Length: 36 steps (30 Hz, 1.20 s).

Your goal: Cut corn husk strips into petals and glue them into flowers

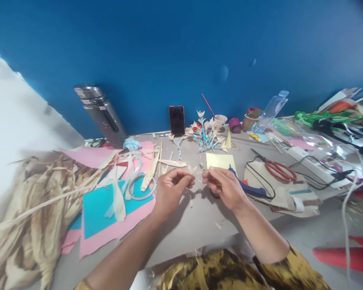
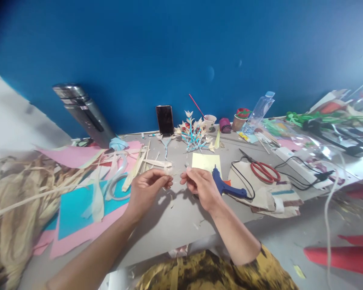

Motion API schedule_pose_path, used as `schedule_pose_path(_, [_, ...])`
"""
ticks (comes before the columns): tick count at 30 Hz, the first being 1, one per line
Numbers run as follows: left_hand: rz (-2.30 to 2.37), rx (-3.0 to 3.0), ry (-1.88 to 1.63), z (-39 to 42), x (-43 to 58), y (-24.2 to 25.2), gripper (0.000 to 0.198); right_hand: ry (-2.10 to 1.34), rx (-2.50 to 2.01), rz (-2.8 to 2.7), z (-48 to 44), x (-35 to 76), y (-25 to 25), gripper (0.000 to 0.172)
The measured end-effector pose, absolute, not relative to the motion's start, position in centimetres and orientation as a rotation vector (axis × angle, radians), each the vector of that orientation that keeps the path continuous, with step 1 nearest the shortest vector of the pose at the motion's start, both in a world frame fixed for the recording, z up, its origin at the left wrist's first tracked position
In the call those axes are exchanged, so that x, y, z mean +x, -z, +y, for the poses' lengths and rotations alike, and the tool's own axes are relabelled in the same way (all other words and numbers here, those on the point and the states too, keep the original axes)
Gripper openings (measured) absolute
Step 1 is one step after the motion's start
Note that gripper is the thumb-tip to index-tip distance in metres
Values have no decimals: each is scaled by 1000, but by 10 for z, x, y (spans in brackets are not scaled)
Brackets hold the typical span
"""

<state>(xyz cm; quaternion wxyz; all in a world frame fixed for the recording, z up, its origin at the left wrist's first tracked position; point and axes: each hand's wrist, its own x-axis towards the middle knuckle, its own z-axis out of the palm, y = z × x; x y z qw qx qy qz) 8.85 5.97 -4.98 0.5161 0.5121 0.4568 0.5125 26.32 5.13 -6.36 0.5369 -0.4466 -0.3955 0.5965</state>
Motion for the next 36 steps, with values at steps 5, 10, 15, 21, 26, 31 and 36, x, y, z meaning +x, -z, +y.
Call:
schedule_pose_path(5, [990,1050,-1163,60,88,48,16,-1426,-1030,-1037,48,266,66,25])
schedule_pose_path(10, [964,991,-1139,63,87,53,21,-1346,-1070,-1164,47,262,64,24])
schedule_pose_path(15, [974,985,-1129,63,88,53,20,-1055,-1199,-1291,48,259,63,18])
schedule_pose_path(21, [982,995,-1127,62,90,50,15,-688,-1284,-1408,45,253,61,17])
schedule_pose_path(26, [905,934,-1089,63,88,56,18,-506,-1246,-1446,44,252,63,11])
schedule_pose_path(31, [843,872,-1059,63,88,60,21,-528,-1309,-1405,42,251,65,11])
schedule_pose_path(36, [804,839,-1028,63,89,60,21,-600,-1308,-1313,41,248,66,19])
